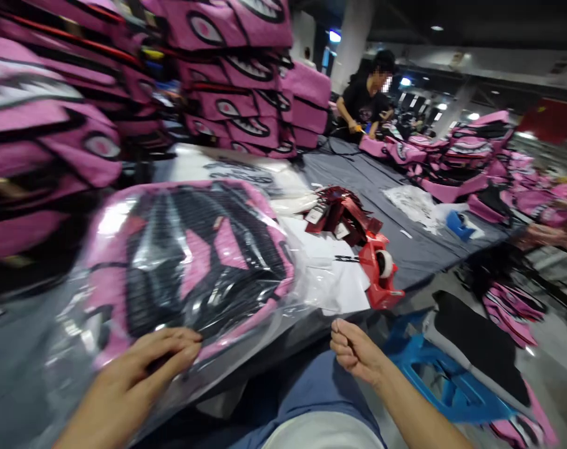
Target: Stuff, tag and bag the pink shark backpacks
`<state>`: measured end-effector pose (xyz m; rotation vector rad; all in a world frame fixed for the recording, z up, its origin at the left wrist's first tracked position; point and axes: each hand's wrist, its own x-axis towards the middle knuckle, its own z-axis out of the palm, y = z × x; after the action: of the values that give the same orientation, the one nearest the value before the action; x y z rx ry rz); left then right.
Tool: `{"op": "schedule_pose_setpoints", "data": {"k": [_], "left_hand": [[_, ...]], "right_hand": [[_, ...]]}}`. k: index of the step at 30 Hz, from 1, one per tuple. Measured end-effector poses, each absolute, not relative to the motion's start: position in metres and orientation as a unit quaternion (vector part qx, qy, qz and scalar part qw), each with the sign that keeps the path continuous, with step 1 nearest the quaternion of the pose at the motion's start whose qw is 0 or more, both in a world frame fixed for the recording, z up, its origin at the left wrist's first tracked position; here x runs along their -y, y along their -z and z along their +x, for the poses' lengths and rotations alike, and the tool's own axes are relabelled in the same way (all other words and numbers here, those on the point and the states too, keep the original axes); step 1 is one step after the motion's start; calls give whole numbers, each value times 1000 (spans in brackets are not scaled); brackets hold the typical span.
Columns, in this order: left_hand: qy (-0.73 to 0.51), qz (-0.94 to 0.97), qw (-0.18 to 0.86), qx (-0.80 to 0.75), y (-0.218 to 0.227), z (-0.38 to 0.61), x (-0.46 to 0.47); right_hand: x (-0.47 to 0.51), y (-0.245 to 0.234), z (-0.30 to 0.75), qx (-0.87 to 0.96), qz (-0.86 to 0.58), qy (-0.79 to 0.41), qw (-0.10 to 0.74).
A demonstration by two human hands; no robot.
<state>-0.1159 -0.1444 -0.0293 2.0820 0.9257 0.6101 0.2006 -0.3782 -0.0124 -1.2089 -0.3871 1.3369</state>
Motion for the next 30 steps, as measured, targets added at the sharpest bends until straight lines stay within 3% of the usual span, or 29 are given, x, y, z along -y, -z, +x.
{"op": "schedule_pose_setpoints", "data": {"k": [3, 8, 12, 14, 17, 20, 24, 27, 30], "left_hand": [[-252, 787, 432, -362, -7, -95, 157], [-278, 775, 437, -363, -20, -85, 160], [-280, 778, 436, -355, -15, -87, 161], [-280, 780, 432, -354, -13, -87, 161], [-275, 782, 429, -358, -14, -88, 160], [-266, 780, 435, -363, -14, -88, 161], [-255, 781, 436, -366, -15, -86, 161], [-245, 796, 427, -352, -14, -91, 162], [-254, 833, 353, -343, -12, -109, 163]], "right_hand": [[338, -34, 184, 382, -506, -586, 504], [240, -112, 176, 802, -412, -382, 203], [176, -115, 159, 880, -385, -276, -30], [159, -107, 154, 864, -427, -246, -104], [153, -100, 159, 817, -530, -200, -107], [169, -97, 169, 776, -617, -133, -23], [203, -82, 161, 813, -568, -92, 88], [213, -66, 147, 843, -521, -123, 42], [206, -58, 141, 837, -531, -135, -3]]}}
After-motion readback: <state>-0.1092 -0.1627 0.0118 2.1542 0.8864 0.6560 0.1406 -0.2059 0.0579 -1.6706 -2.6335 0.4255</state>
